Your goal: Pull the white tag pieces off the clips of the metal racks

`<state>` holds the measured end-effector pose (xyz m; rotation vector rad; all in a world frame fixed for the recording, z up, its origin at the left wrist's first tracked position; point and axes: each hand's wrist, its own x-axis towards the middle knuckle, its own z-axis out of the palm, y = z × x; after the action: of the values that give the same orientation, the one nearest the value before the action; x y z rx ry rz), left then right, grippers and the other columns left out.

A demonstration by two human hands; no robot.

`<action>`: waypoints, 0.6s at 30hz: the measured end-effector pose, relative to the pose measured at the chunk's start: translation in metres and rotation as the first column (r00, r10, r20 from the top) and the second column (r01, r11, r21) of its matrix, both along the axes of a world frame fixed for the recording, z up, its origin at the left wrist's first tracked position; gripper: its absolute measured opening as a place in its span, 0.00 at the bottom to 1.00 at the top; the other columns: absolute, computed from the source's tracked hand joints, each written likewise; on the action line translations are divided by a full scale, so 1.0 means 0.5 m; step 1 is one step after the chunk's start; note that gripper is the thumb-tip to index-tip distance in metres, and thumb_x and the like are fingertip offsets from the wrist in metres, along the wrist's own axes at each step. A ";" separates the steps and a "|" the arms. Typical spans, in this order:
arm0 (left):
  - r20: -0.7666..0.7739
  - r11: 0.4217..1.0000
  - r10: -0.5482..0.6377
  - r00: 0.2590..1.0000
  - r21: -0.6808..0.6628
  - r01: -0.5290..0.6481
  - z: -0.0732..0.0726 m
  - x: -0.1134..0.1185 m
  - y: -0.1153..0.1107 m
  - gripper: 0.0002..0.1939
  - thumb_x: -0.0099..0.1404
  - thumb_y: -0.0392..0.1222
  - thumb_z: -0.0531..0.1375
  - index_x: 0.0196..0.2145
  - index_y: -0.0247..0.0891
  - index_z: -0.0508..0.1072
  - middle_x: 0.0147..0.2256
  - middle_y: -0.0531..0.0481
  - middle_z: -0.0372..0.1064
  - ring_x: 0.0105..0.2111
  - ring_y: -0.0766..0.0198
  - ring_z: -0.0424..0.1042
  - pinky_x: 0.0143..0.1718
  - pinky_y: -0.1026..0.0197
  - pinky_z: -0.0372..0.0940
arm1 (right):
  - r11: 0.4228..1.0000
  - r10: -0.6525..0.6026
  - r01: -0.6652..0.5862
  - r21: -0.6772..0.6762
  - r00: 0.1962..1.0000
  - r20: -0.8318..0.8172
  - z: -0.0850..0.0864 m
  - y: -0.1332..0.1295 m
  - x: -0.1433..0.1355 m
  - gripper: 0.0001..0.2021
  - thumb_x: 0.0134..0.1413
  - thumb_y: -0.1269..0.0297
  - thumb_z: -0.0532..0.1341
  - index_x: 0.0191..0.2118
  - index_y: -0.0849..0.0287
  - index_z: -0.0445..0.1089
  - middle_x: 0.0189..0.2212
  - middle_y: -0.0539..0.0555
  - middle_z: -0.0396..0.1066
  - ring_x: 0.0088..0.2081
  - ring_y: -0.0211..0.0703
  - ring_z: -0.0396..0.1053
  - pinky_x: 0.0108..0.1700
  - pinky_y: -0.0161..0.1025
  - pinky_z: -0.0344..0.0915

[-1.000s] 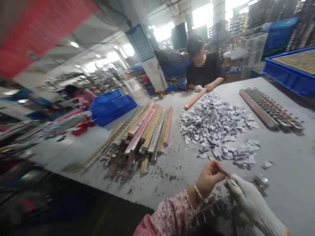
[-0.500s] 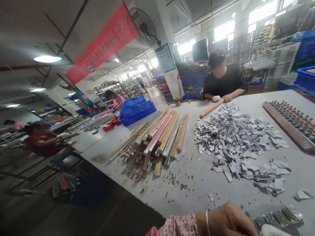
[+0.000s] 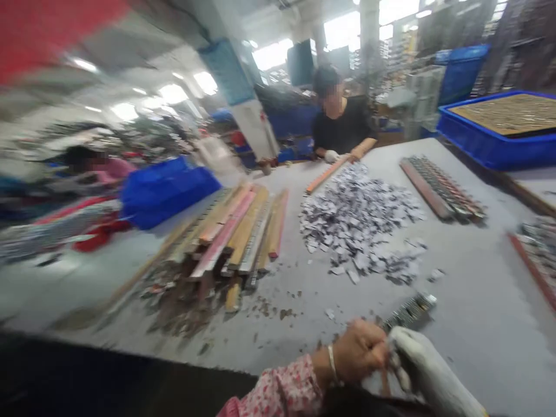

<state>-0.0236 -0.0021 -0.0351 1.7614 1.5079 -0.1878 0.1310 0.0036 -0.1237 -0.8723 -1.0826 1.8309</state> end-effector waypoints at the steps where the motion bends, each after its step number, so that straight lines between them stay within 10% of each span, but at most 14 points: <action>1: -0.021 1.000 -0.015 1.000 0.016 0.016 0.021 0.000 -0.011 0.15 0.67 0.45 0.54 0.29 0.35 0.75 0.24 0.52 0.69 0.27 0.67 0.67 0.31 0.68 0.63 | 0.999 -0.018 0.020 -0.034 0.999 0.049 0.009 -0.011 0.007 0.17 0.62 0.49 0.56 0.35 0.58 0.69 0.28 0.50 0.69 0.27 0.37 0.67 0.31 0.37 0.68; 8: -0.067 0.985 -0.157 0.985 0.061 0.161 0.067 -0.031 -0.037 0.35 0.61 0.42 0.60 0.63 0.37 0.52 0.56 0.37 0.59 0.57 0.49 0.60 0.57 0.45 0.59 | 0.997 -0.069 0.076 0.000 0.892 0.447 -0.016 0.030 0.073 0.22 0.65 0.50 0.45 0.29 0.57 0.65 0.19 0.48 0.65 0.23 0.39 0.65 0.29 0.35 0.59; 13: -0.145 0.980 -0.186 0.972 0.045 0.194 0.080 -0.019 -0.046 0.37 0.59 0.33 0.58 0.63 0.37 0.48 0.58 0.37 0.56 0.59 0.49 0.56 0.60 0.43 0.55 | 0.937 -0.028 -0.270 0.221 0.572 0.819 0.005 0.059 0.071 0.21 0.69 0.54 0.44 0.32 0.58 0.67 0.28 0.52 0.73 0.31 0.39 0.69 0.33 0.34 0.54; 18: -0.175 0.979 -0.198 0.964 0.020 0.205 0.104 0.014 -0.043 0.37 0.58 0.32 0.58 0.63 0.36 0.49 0.58 0.37 0.57 0.59 0.49 0.57 0.61 0.45 0.55 | 0.897 0.022 -0.424 0.122 0.320 0.947 0.087 0.059 0.056 0.21 0.68 0.55 0.44 0.38 0.59 0.71 0.33 0.59 0.75 0.37 0.47 0.73 0.35 0.36 0.60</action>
<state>-0.0168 -0.0236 0.0171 1.9720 1.4570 -0.4267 0.1587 0.0331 -0.0802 -1.6935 -2.2971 1.1075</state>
